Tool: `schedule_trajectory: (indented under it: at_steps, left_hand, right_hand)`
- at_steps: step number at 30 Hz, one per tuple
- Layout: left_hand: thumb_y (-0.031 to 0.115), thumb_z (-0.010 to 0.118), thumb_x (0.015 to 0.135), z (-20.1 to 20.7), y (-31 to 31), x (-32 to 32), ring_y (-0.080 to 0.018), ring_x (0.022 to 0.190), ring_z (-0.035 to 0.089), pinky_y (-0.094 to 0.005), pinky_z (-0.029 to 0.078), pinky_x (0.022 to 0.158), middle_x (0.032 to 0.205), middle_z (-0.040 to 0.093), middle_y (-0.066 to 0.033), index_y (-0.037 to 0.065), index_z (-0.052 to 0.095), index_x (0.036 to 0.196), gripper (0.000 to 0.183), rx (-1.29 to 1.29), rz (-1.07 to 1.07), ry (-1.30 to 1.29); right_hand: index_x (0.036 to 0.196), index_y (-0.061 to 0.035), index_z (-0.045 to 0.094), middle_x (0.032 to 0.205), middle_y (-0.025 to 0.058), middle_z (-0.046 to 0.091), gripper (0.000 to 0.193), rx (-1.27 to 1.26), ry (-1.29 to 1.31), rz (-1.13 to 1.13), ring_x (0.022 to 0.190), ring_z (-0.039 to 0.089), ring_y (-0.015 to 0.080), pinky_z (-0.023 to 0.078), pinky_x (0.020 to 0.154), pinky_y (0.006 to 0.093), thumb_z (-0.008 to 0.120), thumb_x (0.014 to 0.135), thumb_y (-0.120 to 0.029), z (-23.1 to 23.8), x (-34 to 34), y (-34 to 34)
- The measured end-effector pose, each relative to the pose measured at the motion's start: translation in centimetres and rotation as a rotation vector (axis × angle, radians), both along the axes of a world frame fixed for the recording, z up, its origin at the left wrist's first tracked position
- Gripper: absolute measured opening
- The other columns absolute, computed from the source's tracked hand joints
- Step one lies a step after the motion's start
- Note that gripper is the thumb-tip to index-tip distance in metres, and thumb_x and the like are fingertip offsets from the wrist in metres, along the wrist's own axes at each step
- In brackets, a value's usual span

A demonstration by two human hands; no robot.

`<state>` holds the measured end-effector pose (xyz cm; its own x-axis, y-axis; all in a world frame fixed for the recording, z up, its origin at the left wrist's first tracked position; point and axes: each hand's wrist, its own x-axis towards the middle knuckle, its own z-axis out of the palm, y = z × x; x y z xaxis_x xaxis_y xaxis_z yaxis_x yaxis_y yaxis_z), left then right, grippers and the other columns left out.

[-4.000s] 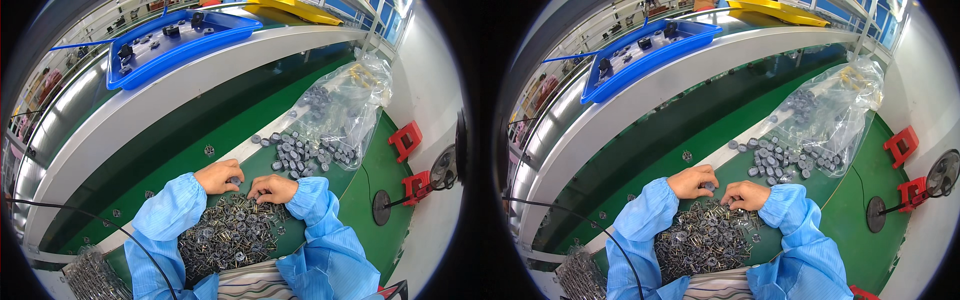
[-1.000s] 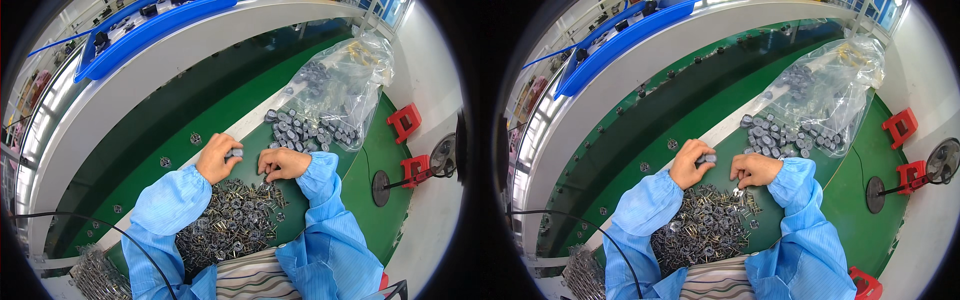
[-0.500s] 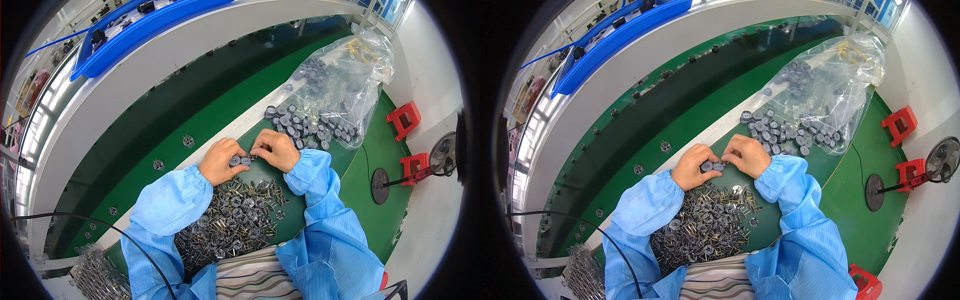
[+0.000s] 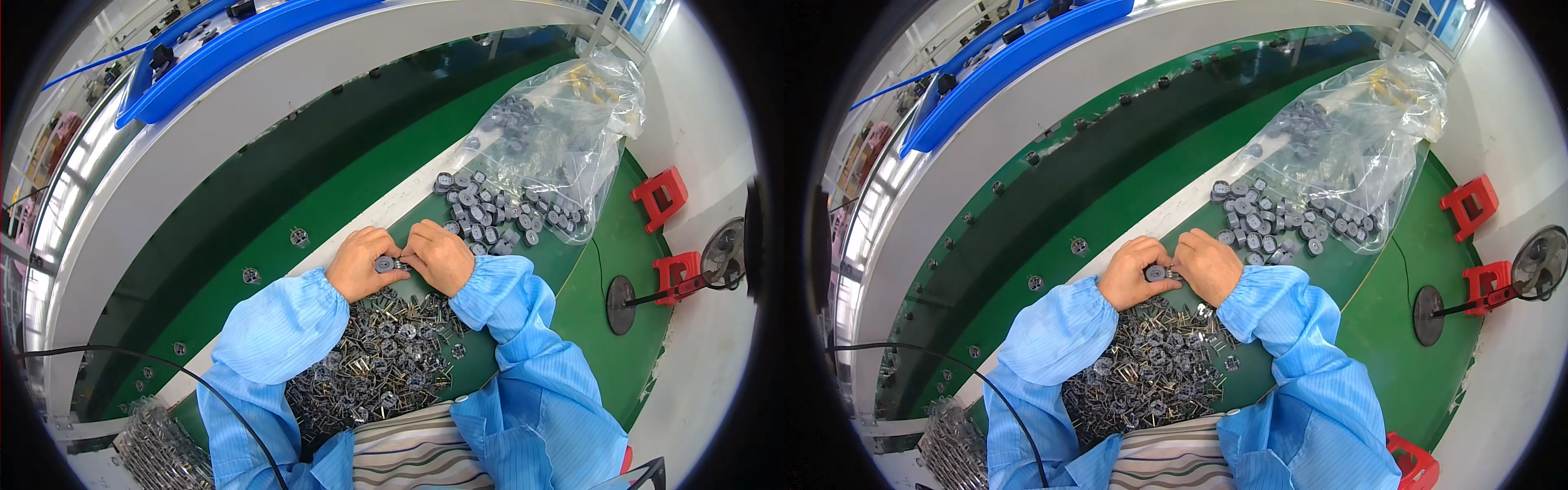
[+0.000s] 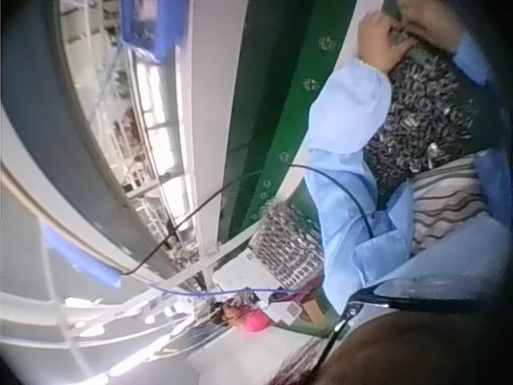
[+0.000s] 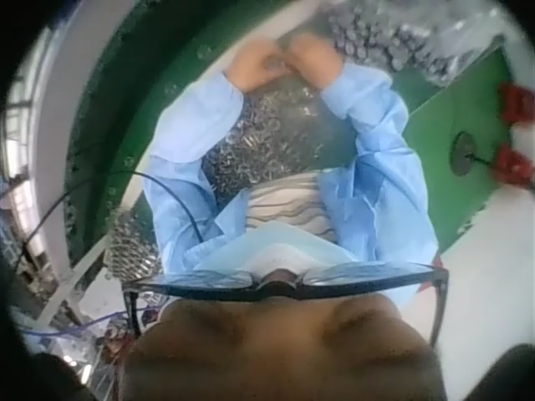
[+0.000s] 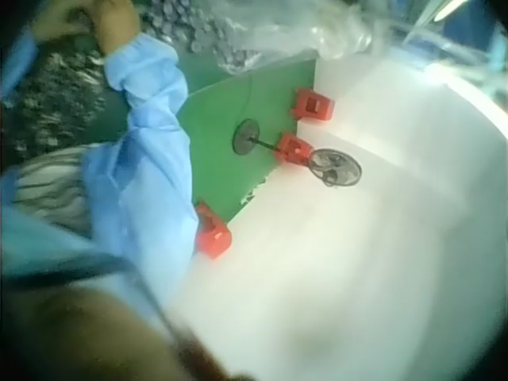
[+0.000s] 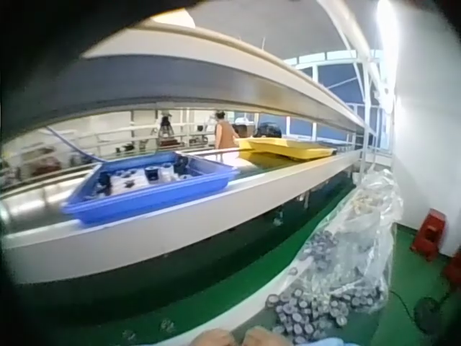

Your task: The person inserts small metal pins into grey plastic circular housings by hand.

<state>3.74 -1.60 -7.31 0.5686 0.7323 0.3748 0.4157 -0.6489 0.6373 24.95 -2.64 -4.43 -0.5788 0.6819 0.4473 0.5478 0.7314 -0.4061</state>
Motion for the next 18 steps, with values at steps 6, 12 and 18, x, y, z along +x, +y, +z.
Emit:
schedule_trajectory:
  at_steps: [6,12,18]
  left_hand:
    - [0.025,0.092,0.07,0.3,-0.4,0.2,-0.0273,0.084,0.059,-0.0399,0.047,0.079,0.084,0.061,-0.0062,0.006,0.066,0.088,0.037,-0.065,0.037,0.001]
    - [0.021,0.091,0.071,0.6,-0.4,0.1,-0.024,0.079,0.061,-0.0377,0.049,0.073,0.082,0.062,-0.0053,0.007,0.07,0.092,0.033,-0.095,0.033,-0.031]
    - [0.019,0.085,0.077,2.3,2.8,-3.4,-0.025,0.078,0.065,-0.0371,0.052,0.07,0.086,0.065,-0.0067,0.008,0.074,0.098,0.026,-0.039,0.423,-0.043]
  right_hand:
    - [0.082,-0.0015,0.061,0.084,0.0119,0.057,0.018,-0.063,0.067,0.016,0.082,0.058,0.0325,0.05,0.071,0.0419,0.078,0.076,-0.003,-0.4,0.2,0.3]
    - [0.087,-0.0037,0.063,0.086,0.0095,0.061,0.019,-0.192,0.066,-0.082,0.082,0.063,0.0306,0.052,0.068,0.0423,0.079,0.08,-0.01,1.0,0.2,-0.2]
    - [0.094,-0.0059,0.067,0.087,0.0087,0.063,0.02,-0.474,0.189,-0.072,0.08,0.065,0.03,0.053,0.07,0.0403,0.08,0.083,-0.016,0.8,-0.2,-0.5]
